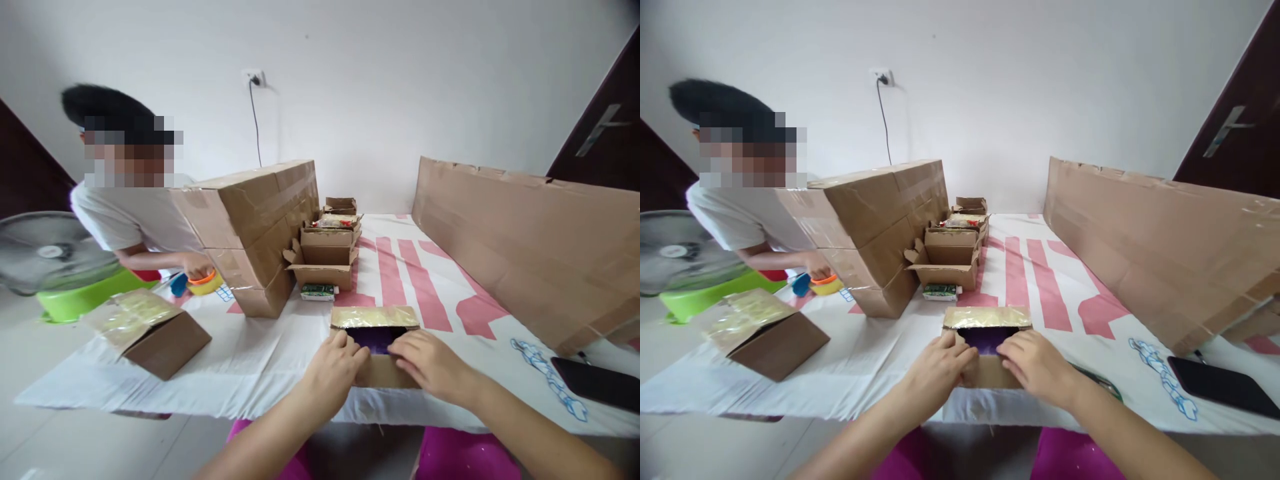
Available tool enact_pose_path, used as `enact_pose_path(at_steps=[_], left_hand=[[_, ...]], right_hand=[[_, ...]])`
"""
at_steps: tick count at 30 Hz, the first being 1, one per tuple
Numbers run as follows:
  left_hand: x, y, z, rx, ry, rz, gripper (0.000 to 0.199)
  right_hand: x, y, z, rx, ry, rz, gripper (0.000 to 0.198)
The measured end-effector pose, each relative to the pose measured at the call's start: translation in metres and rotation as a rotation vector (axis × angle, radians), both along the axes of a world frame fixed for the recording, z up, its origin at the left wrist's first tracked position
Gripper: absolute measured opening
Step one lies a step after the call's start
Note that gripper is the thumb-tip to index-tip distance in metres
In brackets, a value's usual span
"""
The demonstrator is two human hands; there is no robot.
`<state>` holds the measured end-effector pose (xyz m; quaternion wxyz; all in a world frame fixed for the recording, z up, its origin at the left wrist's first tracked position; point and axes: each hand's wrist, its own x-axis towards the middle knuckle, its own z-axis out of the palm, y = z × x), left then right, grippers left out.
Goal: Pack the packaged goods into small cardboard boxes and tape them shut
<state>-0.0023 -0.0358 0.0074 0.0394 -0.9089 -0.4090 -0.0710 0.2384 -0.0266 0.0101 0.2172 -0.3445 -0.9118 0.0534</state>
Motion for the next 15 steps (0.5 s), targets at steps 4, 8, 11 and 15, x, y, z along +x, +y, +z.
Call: enact_pose_path(at_steps=[4,8,11,15], left_hand=[[0.002,0.003,0.003,0.088,0.086,0.01,0.012],[-0.011,-0.003,0.004,0.227,0.074,0.154,0.048],[-0.021,-0.008,0.001,0.304,0.024,0.306,0.073],[-0.026,-0.007,-0.012,0.242,-0.047,0.329,0.077]], right_hand=[[-0.009,-0.002,-0.006,0.025,-0.173,0.017,0.029],[0.005,-0.002,-0.005,0.153,-0.19,0.017,0.029],[0.015,-0.002,0.001,0.287,-0.17,-0.085,0.02],[0.026,-0.001,0.001,0.319,-0.267,-0.334,0.02]])
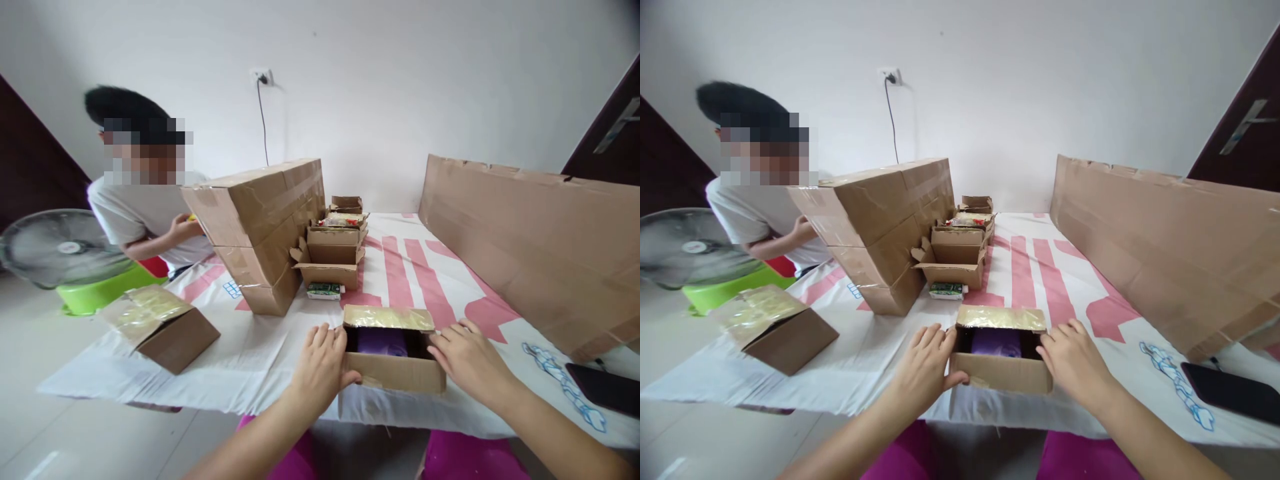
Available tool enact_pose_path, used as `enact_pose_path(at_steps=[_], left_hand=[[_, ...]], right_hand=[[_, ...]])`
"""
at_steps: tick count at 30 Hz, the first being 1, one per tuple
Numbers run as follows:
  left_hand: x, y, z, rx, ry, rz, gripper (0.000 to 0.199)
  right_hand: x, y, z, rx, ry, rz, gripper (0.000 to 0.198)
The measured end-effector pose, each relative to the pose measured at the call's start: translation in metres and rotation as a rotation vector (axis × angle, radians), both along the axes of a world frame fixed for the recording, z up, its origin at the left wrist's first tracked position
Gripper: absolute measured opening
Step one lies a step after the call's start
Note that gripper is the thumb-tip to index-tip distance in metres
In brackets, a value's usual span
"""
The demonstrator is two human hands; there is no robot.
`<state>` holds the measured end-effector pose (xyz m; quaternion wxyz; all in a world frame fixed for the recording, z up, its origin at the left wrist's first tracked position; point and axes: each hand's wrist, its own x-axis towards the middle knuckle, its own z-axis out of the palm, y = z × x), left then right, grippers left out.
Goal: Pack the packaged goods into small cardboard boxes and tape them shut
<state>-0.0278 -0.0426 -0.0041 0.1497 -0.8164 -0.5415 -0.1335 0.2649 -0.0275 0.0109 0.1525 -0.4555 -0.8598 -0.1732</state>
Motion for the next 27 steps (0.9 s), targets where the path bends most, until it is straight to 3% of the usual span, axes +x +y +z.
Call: enact_pose_path(at_steps=[6,11,14,19,23,27], left_hand=[[0.003,0.006,-0.008,-0.212,-0.111,0.008,0.067],[0.004,0.011,0.0,-0.272,-0.007,-0.023,0.049],[0.006,0.016,0.001,-0.283,0.026,0.007,0.067],[0.009,0.02,-0.001,-0.37,0.035,0.118,0.102],[0.009,0.027,0.001,-0.441,-0.009,0.159,0.114],[0.004,0.035,0.004,-0.532,-0.07,0.154,0.123]], right_hand=[[0.001,-0.001,-0.002,-0.163,-0.118,-0.117,0.024],[-0.012,0.002,0.011,-0.314,-0.206,-0.135,0.027],[-0.019,0.005,0.011,-0.291,-0.201,-0.159,0.027],[-0.021,0.008,0.001,-0.274,-0.147,-0.228,0.055],[-0.016,0.016,-0.008,-0.213,-0.075,-0.152,0.054],[-0.009,0.027,-0.013,-0.183,-0.071,-0.264,0.065]])
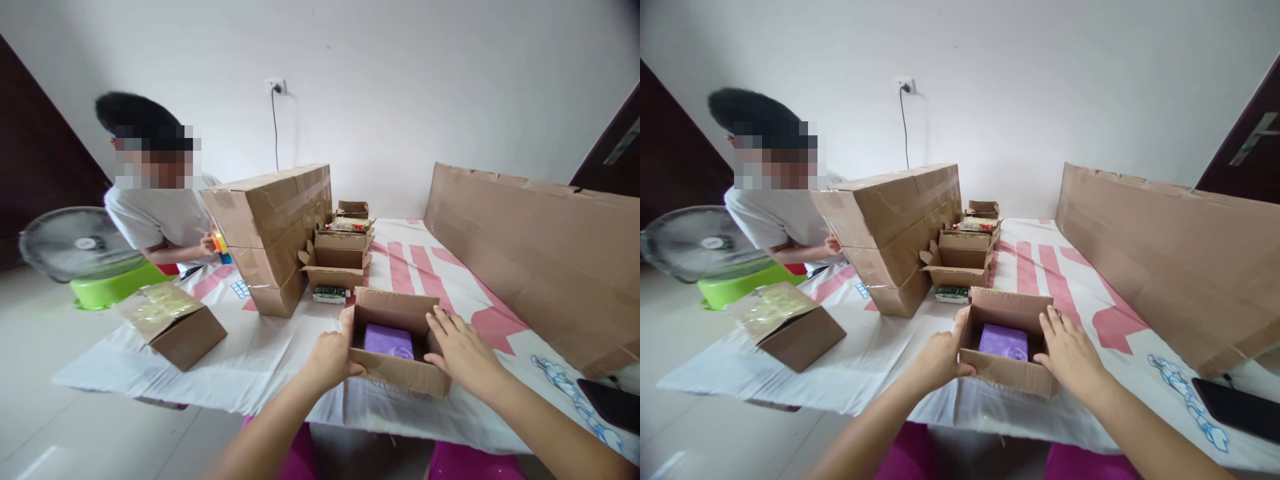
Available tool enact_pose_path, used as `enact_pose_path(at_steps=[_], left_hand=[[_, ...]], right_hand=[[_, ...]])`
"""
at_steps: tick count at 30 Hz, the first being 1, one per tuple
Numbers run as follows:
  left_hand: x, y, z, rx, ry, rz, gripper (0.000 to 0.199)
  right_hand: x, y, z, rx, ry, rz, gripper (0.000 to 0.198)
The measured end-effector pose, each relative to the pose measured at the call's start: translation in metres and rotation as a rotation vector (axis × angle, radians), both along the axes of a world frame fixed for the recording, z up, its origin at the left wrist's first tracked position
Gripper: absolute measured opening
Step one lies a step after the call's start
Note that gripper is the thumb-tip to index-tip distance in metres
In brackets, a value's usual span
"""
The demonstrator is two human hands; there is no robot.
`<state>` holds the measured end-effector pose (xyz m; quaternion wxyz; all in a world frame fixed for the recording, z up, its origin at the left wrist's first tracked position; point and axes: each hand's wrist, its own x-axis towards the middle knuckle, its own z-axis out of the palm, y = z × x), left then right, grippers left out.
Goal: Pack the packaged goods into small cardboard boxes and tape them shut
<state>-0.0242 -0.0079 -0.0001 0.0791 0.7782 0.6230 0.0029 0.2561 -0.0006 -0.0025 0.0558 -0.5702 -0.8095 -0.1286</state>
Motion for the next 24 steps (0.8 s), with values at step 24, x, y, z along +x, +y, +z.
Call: enact_pose_path(at_steps=[24], left_hand=[[-0.035,0.066,-0.053,0.046,-0.786,-0.517,0.14]], right_hand=[[0.031,0.033,-0.064,-0.384,0.991,0.282,0.112]])
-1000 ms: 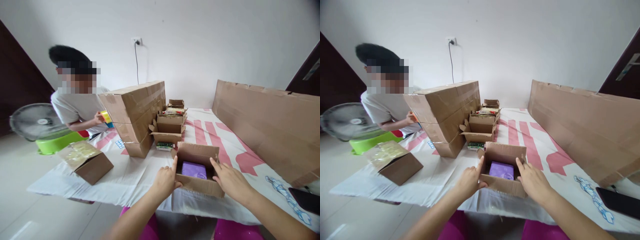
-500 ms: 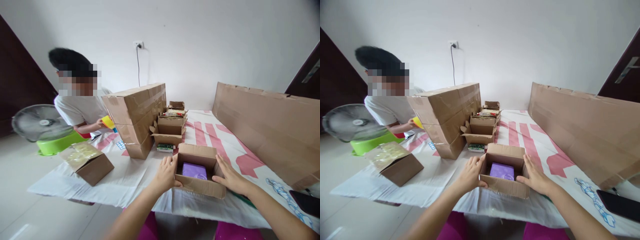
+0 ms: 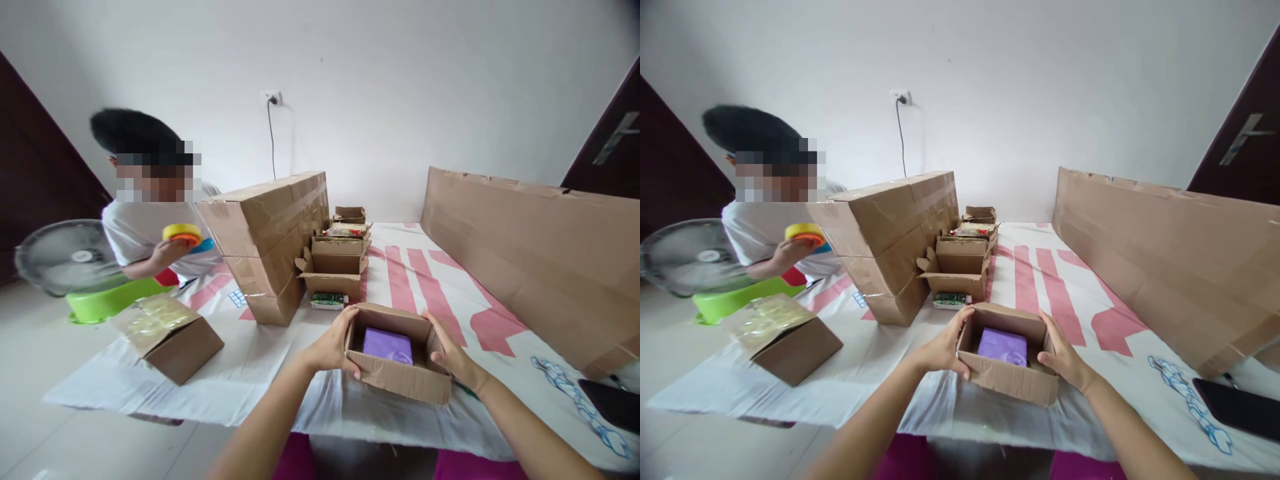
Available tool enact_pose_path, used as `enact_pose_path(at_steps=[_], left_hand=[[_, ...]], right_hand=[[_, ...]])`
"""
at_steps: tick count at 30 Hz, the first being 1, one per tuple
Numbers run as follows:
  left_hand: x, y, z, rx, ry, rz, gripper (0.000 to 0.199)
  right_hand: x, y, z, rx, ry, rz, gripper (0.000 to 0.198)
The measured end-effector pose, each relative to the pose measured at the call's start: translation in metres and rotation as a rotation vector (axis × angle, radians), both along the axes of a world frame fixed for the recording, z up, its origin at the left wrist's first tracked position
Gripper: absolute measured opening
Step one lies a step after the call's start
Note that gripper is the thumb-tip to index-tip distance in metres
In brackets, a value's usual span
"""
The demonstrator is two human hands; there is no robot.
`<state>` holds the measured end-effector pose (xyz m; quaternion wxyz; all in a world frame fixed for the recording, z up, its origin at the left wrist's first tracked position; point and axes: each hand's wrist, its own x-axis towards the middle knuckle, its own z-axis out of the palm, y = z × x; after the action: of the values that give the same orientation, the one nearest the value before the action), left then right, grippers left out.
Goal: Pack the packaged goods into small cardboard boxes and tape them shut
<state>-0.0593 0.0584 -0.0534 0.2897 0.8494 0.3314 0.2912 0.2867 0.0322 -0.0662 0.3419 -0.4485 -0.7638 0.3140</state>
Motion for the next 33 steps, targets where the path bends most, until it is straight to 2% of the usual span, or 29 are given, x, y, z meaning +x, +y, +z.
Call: enact_pose_path(at_steps=[4,8,11,14,19,22,25,29,31,33], left_hand=[[0.0,-0.002,-0.011,0.006,-0.007,-0.001,0.136],[-0.001,-0.001,-0.014,-0.034,-0.032,-0.004,0.14],[0.0,0.002,-0.017,-0.073,-0.063,0.012,0.144],[0.002,0.005,-0.02,-0.051,-0.064,0.046,0.141],[0.003,0.002,-0.022,-0.01,-0.019,0.117,0.14],[0.003,-0.004,-0.03,-0.089,-0.142,0.074,0.148],[0.004,-0.01,-0.046,-0.178,-0.313,0.019,0.151],[0.004,-0.018,-0.072,-0.204,-0.473,0.177,0.152],[0.005,-0.022,-0.08,-0.231,-0.555,0.215,0.145],[0.005,-0.025,-0.083,-0.282,-0.661,0.161,0.137]], right_hand=[[0.004,-0.009,-0.003,-0.021,0.043,0.093,0.128],[0.009,-0.019,0.008,-0.084,-0.097,0.142,0.146],[0.009,-0.019,0.02,-0.104,-0.201,0.147,0.137],[0.008,-0.016,0.026,-0.109,-0.226,0.143,0.122],[0.006,-0.017,0.011,-0.128,-0.091,0.104,0.121],[0.009,-0.02,0.007,-0.133,-0.011,0.065,0.114],[0.013,-0.018,0.024,-0.044,0.01,-0.08,0.094],[0.002,-0.012,0.069,0.193,-0.146,-0.32,0.061],[-0.015,-0.011,0.09,0.257,-0.248,-0.294,0.048],[-0.036,-0.011,0.105,0.222,-0.371,-0.164,0.042]])
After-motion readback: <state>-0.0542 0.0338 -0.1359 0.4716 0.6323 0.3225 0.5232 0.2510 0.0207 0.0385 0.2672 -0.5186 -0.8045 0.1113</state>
